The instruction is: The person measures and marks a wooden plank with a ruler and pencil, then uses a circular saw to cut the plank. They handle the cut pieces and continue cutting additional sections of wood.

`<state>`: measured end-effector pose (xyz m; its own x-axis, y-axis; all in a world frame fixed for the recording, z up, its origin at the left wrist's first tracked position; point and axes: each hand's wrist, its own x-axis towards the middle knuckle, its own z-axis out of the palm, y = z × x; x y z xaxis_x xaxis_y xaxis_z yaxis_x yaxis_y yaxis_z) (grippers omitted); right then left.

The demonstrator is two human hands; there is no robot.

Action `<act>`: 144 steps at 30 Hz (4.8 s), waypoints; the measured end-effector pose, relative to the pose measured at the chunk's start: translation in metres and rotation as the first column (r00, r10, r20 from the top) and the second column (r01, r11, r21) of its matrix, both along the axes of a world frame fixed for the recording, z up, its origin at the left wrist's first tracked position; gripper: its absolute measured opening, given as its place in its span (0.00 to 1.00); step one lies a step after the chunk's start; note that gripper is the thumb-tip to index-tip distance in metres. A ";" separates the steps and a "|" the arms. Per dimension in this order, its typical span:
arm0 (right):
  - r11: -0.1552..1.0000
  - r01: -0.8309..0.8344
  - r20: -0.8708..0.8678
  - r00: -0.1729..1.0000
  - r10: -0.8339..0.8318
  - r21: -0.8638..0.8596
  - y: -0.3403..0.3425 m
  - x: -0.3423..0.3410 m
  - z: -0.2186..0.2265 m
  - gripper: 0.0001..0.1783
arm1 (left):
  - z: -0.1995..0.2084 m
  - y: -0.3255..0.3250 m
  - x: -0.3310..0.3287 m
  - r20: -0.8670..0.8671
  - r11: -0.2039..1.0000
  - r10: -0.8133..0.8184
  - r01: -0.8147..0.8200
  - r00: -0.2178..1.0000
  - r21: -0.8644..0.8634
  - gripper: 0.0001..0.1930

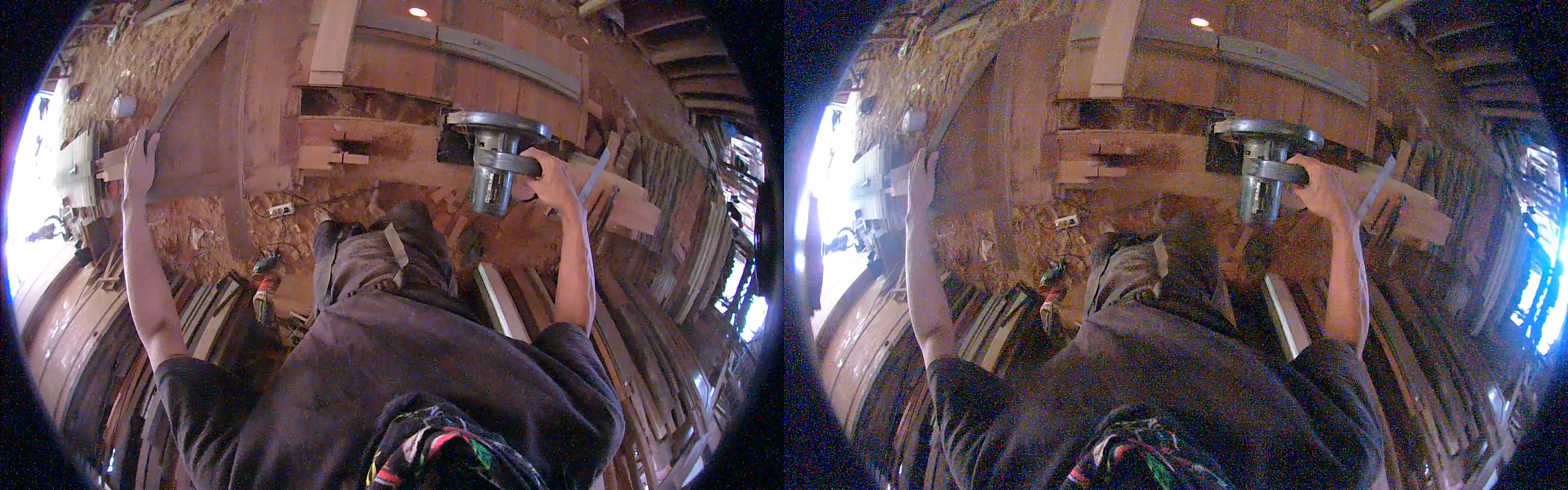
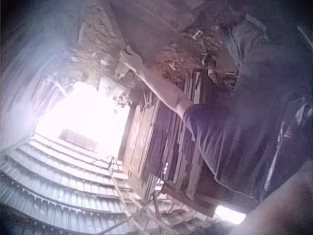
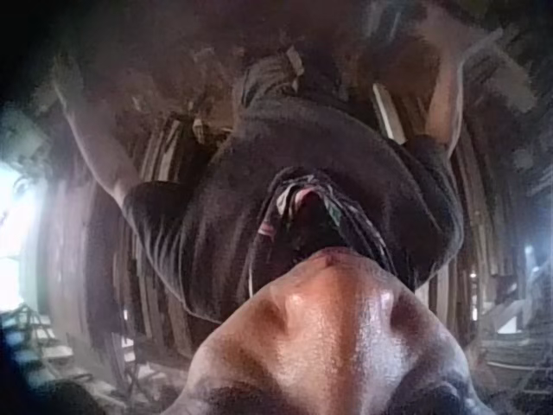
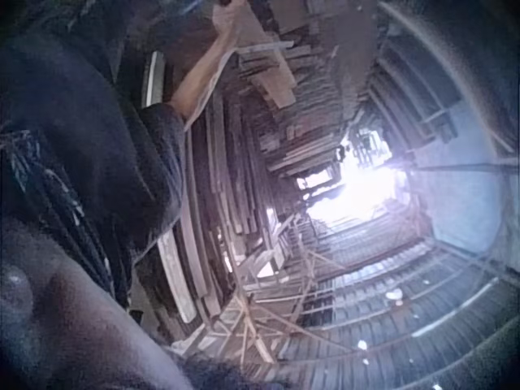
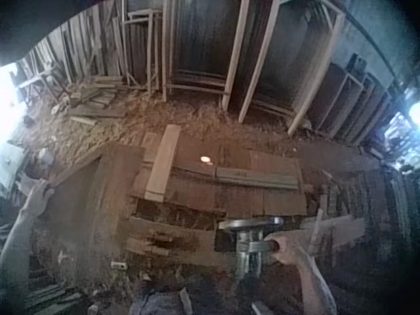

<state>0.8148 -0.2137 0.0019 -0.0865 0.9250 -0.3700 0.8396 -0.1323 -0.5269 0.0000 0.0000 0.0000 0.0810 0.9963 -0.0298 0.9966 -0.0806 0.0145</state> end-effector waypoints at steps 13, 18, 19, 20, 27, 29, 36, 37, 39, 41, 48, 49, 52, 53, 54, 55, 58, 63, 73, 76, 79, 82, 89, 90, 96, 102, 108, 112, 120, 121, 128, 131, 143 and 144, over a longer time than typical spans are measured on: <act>0.997 0.071 -0.058 0.996 -0.074 -0.042 -0.011 0.021 -0.025 0.24 | 0.009 -0.004 0.023 0.020 0.999 -0.042 0.042 0.999 0.021 0.24; 0.998 -0.006 -0.058 0.998 0.002 -0.060 -0.003 0.028 -0.030 0.26 | 0.002 -0.005 0.009 -0.013 0.989 -0.096 0.097 0.995 0.113 0.23; 0.999 -0.014 -0.050 0.999 0.012 -0.052 -0.004 0.032 -0.034 0.27 | 0.002 -0.002 0.012 -0.007 0.993 -0.079 0.080 0.997 0.086 0.23; 0.999 -0.024 -0.041 0.999 0.022 -0.044 -0.006 0.034 -0.036 0.28 | 0.001 -0.001 0.015 -0.002 0.996 -0.062 0.062 0.998 0.059 0.23; 0.975 0.083 0.051 0.994 -0.096 0.206 -0.010 -0.010 0.038 0.30 | 0.005 -0.005 0.022 0.037 0.979 -0.128 0.120 0.991 0.162 0.25; 0.957 0.170 -0.123 0.982 -0.144 0.234 -0.016 -0.032 0.044 0.27 | 0.011 -0.005 0.027 0.044 0.983 -0.116 0.108 0.992 0.151 0.25; 0.981 -0.182 -0.632 0.768 0.103 -0.061 -0.019 -0.227 0.025 0.19 | 0.021 -0.011 0.028 0.157 0.994 -0.080 0.067 0.984 0.086 0.26; 0.960 -0.276 -0.631 0.754 0.182 -0.053 -0.018 -0.257 0.021 0.19 | 0.020 -0.010 0.029 0.148 0.992 -0.089 0.074 0.985 0.098 0.27; 0.909 -0.412 -0.663 0.697 0.274 -0.058 -0.012 -0.310 0.015 0.24 | 0.020 -0.010 0.030 0.124 0.987 -0.107 0.091 0.986 0.129 0.28; 0.897 -0.434 -0.704 0.664 0.254 -0.086 -0.008 -0.352 0.011 0.29 | 0.022 -0.010 0.034 0.105 0.987 -0.099 0.085 0.990 0.137 0.28; 0.955 -0.174 -0.779 0.621 -0.085 -0.242 0.010 -0.464 -0.001 0.34 | 0.028 -0.010 0.029 0.171 0.976 -0.188 0.165 0.967 0.140 0.29; 0.927 -0.173 -0.783 0.598 -0.171 -0.334 0.014 -0.477 0.002 0.32 | 0.029 -0.012 0.026 0.168 0.977 -0.198 0.180 0.966 0.115 0.29; 0.860 -0.080 -0.854 0.192 -0.484 -0.505 0.015 -0.508 -0.008 0.27 | 0.039 -0.004 0.021 0.195 0.970 -0.242 0.241 0.951 0.030 0.30; 0.861 -0.003 -0.857 0.095 -0.506 -0.508 0.013 -0.515 -0.008 0.25 | 0.044 -0.001 0.018 0.222 0.966 -0.250 0.259 0.942 -0.015 0.31; 0.856 0.061 -0.857 -0.002 -0.515 -0.514 0.009 -0.521 -0.005 0.23 | 0.048 0.000 0.012 0.244 0.961 -0.245 0.268 0.938 -0.064 0.31; 0.843 0.125 -0.852 -0.099 -0.514 -0.523 0.005 -0.527 -0.004 0.21 | 0.050 0.005 0.008 0.312 0.954 -0.247 0.286 0.918 -0.088 0.31; 0.814 0.221 -0.844 -0.124 -0.522 -0.537 -0.002 -0.533 0.000 0.17 | 0.042 0.020 -0.017 0.544 0.939 -0.205 0.321 0.813 -0.125 0.33; 0.801 0.402 -0.872 0.014 -0.489 -0.443 -0.057 -0.504 0.013 0.12 | -0.005 0.025 -0.062 0.614 0.902 -0.388 0.420 0.687 0.100 0.36; 0.057 0.989 -0.428 -0.007 -0.904 -0.137 -0.298 -0.431 0.086 0.09 | -0.003 0.028 -0.049 0.276 0.786 -0.616 0.595 0.737 0.165 0.35; -0.028 0.997 -0.573 -0.067 -0.816 -0.077 -0.386 -0.435 0.064 0.12 | -0.006 0.030 -0.048 0.285 0.811 -0.583 0.570 0.761 0.136 0.37; -0.380 0.910 -0.526 -0.409 -0.746 -0.168 -0.411 -0.448 0.042 0.16 | 0.034 0.009 -0.023 0.181 0.851 -0.505 0.522 0.844 -0.059 0.42; -0.324 0.936 -0.438 -0.352 -0.828 -0.138 -0.453 -0.444 -0.026 0.15 | 0.048 -0.008 0.013 0.206 0.805 -0.556 0.583 0.805 -0.108 0.50; -0.460 0.735 -0.389 -0.664 -0.639 -0.498 -0.613 -0.481 -0.327 0.12 | 0.024 -0.006 0.091 -0.184 0.777 -0.627 0.596 0.757 -0.202 0.59; -0.441 0.654 -0.319 -0.718 -0.619 -0.615 -0.628 -0.479 -0.355 0.11 | 0.023 -0.003 0.095 -0.178 0.793 -0.602 0.557 0.778 -0.249 0.58; -0.473 0.681 -0.063 -0.604 -0.794 -0.560 -0.572 -0.479 -0.400 0.09 | 0.003 0.027 0.076 -0.210 0.673 -0.739 0.717 0.641 -0.183 0.55; -0.492 0.640 -0.013 -0.617 -0.787 -0.590 -0.570 -0.455 -0.467 0.10 | 0.015 0.062 0.049 -0.392 0.740 -0.673 0.570 0.627 -0.359 0.54; -0.535 0.622 0.009 -0.647 -0.762 -0.571 -0.582 -0.419 -0.516 0.11 | 0.062 0.021 0.040 -0.524 0.834 -0.551 0.414 0.650 -0.364 0.54; -0.561 0.614 0.019 -0.665 -0.747 -0.556 -0.590 -0.404 -0.539 0.12 | 0.094 -0.005 0.018 -0.588 0.885 -0.463 0.315 0.663 -0.343 0.53; -0.559 0.640 0.044 -0.637 -0.770 -0.526 -0.625 -0.406 -0.541 0.14 | 0.091 -0.009 0.037 -0.645 0.891 -0.454 0.284 0.615 -0.355 0.53; -0.554 0.645 0.058 -0.622 -0.781 -0.526 -0.633 -0.412 -0.536 0.14 | 0.086 -0.010 0.040 -0.638 0.887 -0.461 0.294 0.616 -0.357 0.53; -0.416 0.652 0.169 -0.409 -0.897 -0.634 -0.669 -0.498 -0.500 0.16 | 0.053 0.003 0.044 -0.561 0.853 -0.522 0.371 0.643 -0.368 0.52; -0.289 0.652 0.077 -0.334 -0.940 -0.701 -0.636 -0.505 -0.508 0.17 | 0.032 0.011 0.071 -0.527 0.850 -0.527 0.407 0.667 -0.334 0.52; 0.222 0.962 -0.769 0.021 -0.639 -0.159 -0.297 -0.311 -0.378 0.12 | -0.013 -0.014 0.122 -0.427 0.946 -0.320 0.259 0.846 -0.196 0.52; 0.383 0.922 -0.721 0.230 -0.653 -0.052 -0.260 -0.300 -0.349 0.14 | -0.017 -0.022 0.110 -0.446 0.957 -0.284 0.225 0.849 -0.182 0.52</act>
